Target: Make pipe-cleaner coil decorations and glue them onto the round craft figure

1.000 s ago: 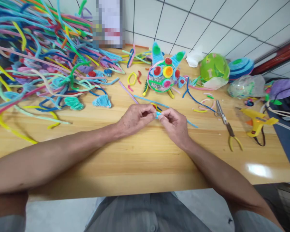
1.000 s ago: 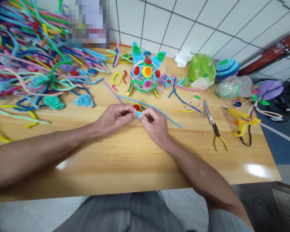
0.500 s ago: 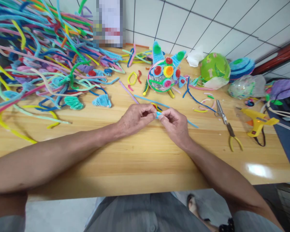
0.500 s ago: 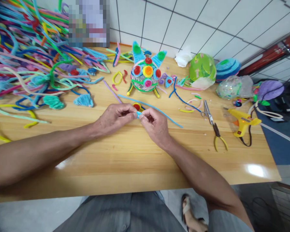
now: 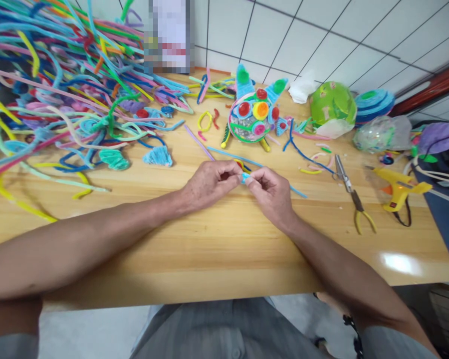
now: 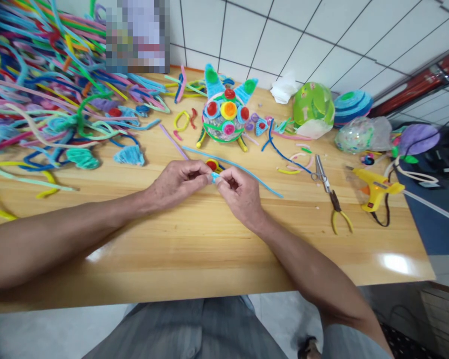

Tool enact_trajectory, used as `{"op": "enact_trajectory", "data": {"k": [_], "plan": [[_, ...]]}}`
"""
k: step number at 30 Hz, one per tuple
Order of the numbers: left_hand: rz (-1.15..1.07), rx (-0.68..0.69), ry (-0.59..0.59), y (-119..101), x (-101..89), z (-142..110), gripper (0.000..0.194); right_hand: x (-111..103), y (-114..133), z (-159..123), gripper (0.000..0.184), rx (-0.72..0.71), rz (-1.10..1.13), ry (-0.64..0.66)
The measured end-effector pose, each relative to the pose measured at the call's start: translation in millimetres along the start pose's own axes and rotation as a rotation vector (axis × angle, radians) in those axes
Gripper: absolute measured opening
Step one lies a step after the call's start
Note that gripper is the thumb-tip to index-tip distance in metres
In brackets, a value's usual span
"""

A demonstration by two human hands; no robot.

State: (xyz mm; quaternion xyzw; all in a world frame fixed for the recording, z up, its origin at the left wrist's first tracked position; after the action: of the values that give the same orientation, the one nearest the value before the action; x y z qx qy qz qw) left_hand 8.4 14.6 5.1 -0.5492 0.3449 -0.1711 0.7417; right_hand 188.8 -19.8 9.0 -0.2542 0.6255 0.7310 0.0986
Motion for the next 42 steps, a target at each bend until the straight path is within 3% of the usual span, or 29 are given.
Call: {"op": "enact_trajectory", "data": {"k": [42], "plan": [[0.033, 0.007, -0.004, 0.3, -0.5, 0.2, 0.022, -0.4, -4.3, -0.7, 0.018, -0.026, -0.031, 0.006]]}}
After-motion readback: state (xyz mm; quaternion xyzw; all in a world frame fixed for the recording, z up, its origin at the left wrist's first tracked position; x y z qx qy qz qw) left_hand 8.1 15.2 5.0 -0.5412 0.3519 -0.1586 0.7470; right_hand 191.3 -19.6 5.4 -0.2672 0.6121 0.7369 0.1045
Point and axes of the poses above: each hand's wrist, its own z-axis towards the middle knuckle, its own x-axis out of the palm, y = z × x, the point moved 2 cm from there along z, towards the middle knuckle, and after that the axes turned 13 degrees about y, right-handed, at the moved point
